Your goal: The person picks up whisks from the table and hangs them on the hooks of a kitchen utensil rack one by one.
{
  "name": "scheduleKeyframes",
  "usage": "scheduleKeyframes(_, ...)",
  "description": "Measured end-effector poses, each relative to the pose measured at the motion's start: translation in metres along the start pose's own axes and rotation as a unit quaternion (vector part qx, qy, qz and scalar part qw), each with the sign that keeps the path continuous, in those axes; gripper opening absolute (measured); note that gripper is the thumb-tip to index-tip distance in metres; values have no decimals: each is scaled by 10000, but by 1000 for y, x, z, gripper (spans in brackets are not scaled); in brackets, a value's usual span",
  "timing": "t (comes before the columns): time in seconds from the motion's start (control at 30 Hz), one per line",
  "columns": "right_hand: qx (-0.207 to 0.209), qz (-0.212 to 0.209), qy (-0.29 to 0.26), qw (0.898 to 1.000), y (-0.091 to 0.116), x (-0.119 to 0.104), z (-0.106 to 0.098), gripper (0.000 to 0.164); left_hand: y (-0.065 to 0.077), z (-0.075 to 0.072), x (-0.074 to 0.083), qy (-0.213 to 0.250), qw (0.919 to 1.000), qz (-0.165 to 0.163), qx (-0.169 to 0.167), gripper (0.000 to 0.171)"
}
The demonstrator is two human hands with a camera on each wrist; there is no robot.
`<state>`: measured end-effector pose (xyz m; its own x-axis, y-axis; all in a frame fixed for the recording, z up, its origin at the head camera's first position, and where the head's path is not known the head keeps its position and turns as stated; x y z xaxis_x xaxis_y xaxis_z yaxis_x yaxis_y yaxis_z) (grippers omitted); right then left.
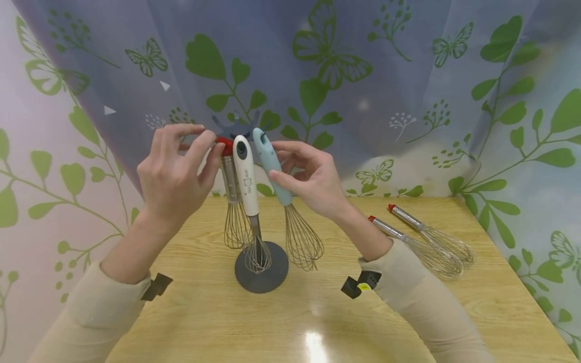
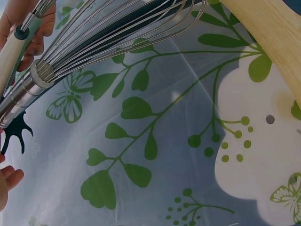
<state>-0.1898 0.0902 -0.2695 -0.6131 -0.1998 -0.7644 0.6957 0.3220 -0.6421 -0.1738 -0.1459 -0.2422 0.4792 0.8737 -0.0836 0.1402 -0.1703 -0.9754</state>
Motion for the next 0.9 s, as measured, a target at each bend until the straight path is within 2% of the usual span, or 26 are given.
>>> scheduleKeyframes(0.9,-33,65,-11,10000,2,8,5,46,0,0,-1,-4,10000,23,-45,10)
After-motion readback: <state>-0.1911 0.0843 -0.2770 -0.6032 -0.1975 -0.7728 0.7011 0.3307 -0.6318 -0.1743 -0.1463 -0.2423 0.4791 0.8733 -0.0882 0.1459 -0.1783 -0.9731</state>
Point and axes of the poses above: each hand's wrist, its own y-axis away from the middle knuckle, its own z-axis out of the palm, x = y × z, the point moved 1 cm from there along -y, towards the middle knuckle, and after that the axes turned 5 degrees about -y, right-handed, at the moved point
